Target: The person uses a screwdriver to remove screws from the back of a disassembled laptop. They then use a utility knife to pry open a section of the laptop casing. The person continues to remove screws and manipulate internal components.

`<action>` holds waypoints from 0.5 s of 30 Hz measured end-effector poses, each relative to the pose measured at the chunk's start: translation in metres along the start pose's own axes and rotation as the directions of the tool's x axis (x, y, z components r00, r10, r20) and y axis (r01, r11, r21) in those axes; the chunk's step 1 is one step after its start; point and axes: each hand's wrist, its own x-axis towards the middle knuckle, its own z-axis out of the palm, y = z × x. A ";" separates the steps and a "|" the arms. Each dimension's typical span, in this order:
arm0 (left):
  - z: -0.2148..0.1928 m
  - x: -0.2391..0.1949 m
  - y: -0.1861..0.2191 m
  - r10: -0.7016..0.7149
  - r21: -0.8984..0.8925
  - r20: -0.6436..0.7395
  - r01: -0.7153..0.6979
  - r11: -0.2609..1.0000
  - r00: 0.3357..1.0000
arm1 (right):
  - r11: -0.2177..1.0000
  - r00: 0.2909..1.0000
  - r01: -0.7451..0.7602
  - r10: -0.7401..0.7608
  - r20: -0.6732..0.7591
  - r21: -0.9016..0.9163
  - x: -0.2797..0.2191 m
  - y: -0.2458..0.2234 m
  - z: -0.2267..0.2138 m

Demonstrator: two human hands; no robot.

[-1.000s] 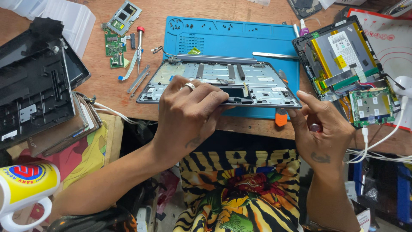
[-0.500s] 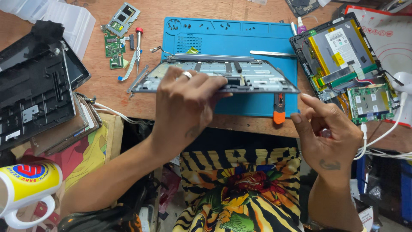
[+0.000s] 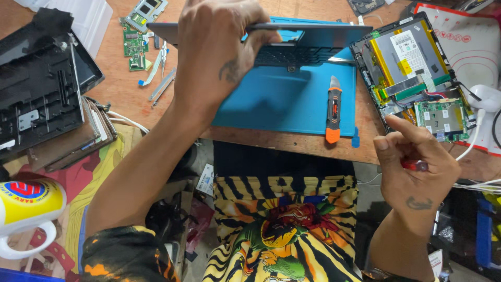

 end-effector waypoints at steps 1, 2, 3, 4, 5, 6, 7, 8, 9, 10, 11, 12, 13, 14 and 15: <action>0.004 0.000 -0.003 -0.026 -0.019 0.005 0.026 0.999 1.000 | 0.999 1.000 0.020 -0.020 0.004 -0.028 0.000 0.000 -0.002; 0.007 0.001 -0.007 0.008 -0.008 -0.033 -0.008 1.000 0.999 | 0.998 0.999 0.040 -0.040 0.009 -0.056 0.001 0.000 -0.005; 0.011 0.002 -0.012 0.041 0.006 -0.071 -0.041 0.999 0.997 | 0.995 0.998 0.062 -0.061 0.016 -0.083 0.002 0.000 -0.006; 0.014 0.003 -0.018 0.076 0.021 -0.108 -0.074 0.997 0.991 | 0.994 0.997 0.077 -0.076 0.010 -0.076 0.002 0.001 -0.007; 0.018 0.004 -0.023 0.087 0.134 -0.119 -0.071 0.988 0.989 | 0.993 0.996 0.093 -0.093 0.004 -0.067 0.003 0.002 -0.007; 0.023 0.006 -0.028 0.100 0.245 -0.128 -0.067 0.967 0.987 | 0.994 0.995 0.103 -0.103 -0.005 -0.043 0.004 0.003 -0.006; 0.028 0.008 -0.034 0.114 0.353 -0.135 -0.060 0.934 0.984 | 0.993 0.994 0.112 -0.113 -0.015 -0.020 0.005 0.004 -0.005; 0.033 0.010 -0.039 0.114 0.289 -0.124 -0.074 0.955 0.986 | 0.993 0.993 0.115 -0.115 -0.027 0.019 0.008 0.007 -0.003; 0.040 0.012 -0.042 0.115 0.224 -0.113 -0.088 0.971 0.987 | 0.992 0.991 0.127 -0.126 -0.036 0.027 0.008 0.009 -0.002; 0.044 0.012 -0.046 0.117 0.158 -0.102 -0.100 0.982 0.988 | 0.990 0.990 0.138 -0.136 -0.044 0.035 0.009 0.012 -0.002; 0.047 0.012 -0.050 0.149 0.140 -0.156 -0.128 0.982 0.976 | 0.987 0.986 0.162 -0.161 -0.052 0.012 0.009 0.015 -0.001; 0.049 0.013 -0.054 0.181 0.123 -0.211 -0.158 0.980 0.961 | 0.985 0.983 0.172 -0.170 -0.061 0.014 0.009 0.018 0.000; 0.051 0.014 -0.058 0.211 0.109 -0.264 -0.188 0.976 0.941 | 0.983 0.981 0.184 -0.182 -0.070 0.015 0.010 0.022 0.000; 0.054 0.017 -0.064 0.208 0.242 -0.209 -0.155 0.958 0.956 | 0.983 0.981 0.182 -0.178 -0.079 0.041 0.011 0.028 0.001; 0.057 0.021 -0.070 0.192 0.370 -0.154 -0.124 0.921 0.969 | 0.982 0.982 0.176 -0.170 -0.085 0.066 0.010 0.033 0.001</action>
